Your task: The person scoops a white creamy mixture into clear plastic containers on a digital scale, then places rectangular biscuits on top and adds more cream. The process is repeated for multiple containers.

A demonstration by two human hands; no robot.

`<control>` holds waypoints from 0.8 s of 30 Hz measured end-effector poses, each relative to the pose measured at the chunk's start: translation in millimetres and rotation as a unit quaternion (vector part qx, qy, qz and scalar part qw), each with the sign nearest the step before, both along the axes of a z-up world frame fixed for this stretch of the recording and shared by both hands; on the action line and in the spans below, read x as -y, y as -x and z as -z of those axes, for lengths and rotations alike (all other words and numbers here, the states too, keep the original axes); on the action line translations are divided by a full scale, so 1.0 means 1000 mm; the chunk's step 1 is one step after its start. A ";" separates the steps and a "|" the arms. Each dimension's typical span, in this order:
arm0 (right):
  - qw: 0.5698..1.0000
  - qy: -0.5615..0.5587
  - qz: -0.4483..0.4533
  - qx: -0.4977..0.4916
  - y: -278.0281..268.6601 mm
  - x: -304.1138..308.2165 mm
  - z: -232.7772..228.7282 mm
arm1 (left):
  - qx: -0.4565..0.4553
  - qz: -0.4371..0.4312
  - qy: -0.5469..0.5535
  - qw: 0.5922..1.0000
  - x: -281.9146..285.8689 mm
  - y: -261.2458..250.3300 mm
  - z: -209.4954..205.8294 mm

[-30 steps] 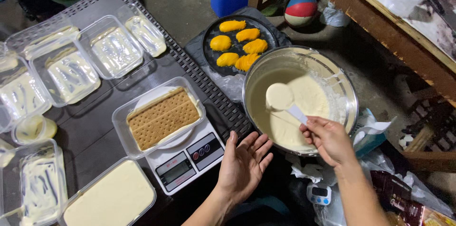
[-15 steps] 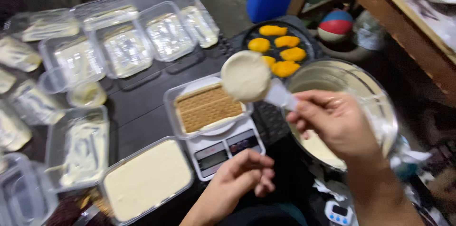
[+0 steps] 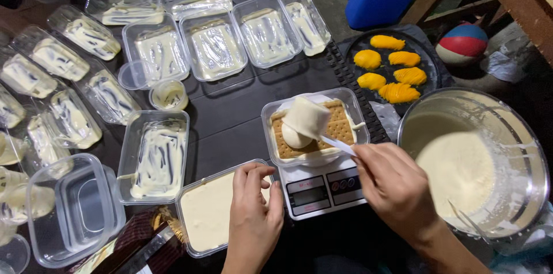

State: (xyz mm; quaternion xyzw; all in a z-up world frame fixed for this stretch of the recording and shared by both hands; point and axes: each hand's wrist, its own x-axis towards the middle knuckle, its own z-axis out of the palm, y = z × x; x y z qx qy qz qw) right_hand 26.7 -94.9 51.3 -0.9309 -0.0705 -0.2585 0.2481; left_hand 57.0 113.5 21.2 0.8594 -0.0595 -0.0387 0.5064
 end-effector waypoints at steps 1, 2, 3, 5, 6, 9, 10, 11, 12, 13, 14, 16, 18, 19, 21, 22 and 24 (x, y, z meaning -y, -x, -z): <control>1.000 0.011 0.003 0.014 0.003 0.001 -0.002 | 0.005 0.000 -0.007 1.000 0.001 -0.003 0.001; 0.999 0.022 0.006 0.029 0.006 0.002 -0.003 | 0.010 0.000 -0.014 1.000 0.001 -0.005 0.002; 0.998 0.034 0.009 0.043 0.009 0.004 -0.003 | 0.031 0.002 -0.022 0.999 0.001 -0.006 0.003; 0.997 0.076 -0.006 0.026 0.005 0.007 0.002 | 0.074 0.004 -0.037 0.997 0.003 -0.008 0.005; 0.995 0.098 -0.014 0.018 0.005 0.010 0.004 | 0.065 0.003 -0.037 0.997 0.003 -0.008 0.006; 0.996 0.081 -0.023 0.029 0.006 0.019 0.008 | 0.036 0.001 -0.041 0.999 0.007 -0.011 0.007; 0.996 0.082 -0.010 0.040 0.007 0.021 0.009 | 0.024 -0.001 -0.046 0.999 0.008 -0.012 0.007; 0.995 0.082 0.002 0.049 0.007 0.022 0.010 | 0.010 -0.003 -0.052 0.999 0.008 -0.012 0.008; 0.995 0.082 0.014 0.058 0.008 0.023 0.012 | 0.038 0.002 -0.060 0.997 0.009 -0.011 0.009; 0.995 0.090 -0.004 0.036 0.007 0.024 0.013 | 0.066 0.008 -0.069 0.995 0.010 -0.012 0.010; 0.995 0.098 -0.022 0.015 0.006 0.025 0.014 | 0.095 0.013 -0.077 0.992 0.010 -0.012 0.010; 0.994 0.104 -0.026 0.008 0.005 0.028 0.015 | 0.100 0.019 -0.075 0.992 0.012 -0.010 0.011; 0.994 0.097 -0.002 0.040 0.007 0.028 0.016 | 0.101 0.018 -0.077 0.992 0.013 -0.010 0.013; 0.995 0.095 -0.001 0.037 0.008 0.028 0.016 | 0.096 0.015 -0.080 0.992 0.013 -0.010 0.014; 0.995 0.090 0.002 0.031 0.011 0.027 0.015 | 0.100 0.013 -0.082 0.992 0.012 -0.010 0.016; 0.996 0.083 -0.006 0.019 0.010 0.026 0.014 | 0.108 0.014 -0.082 0.991 0.012 -0.010 0.016; 0.997 0.072 -0.019 -0.005 0.009 0.024 0.011 | 0.114 0.014 -0.079 0.990 0.012 -0.011 0.017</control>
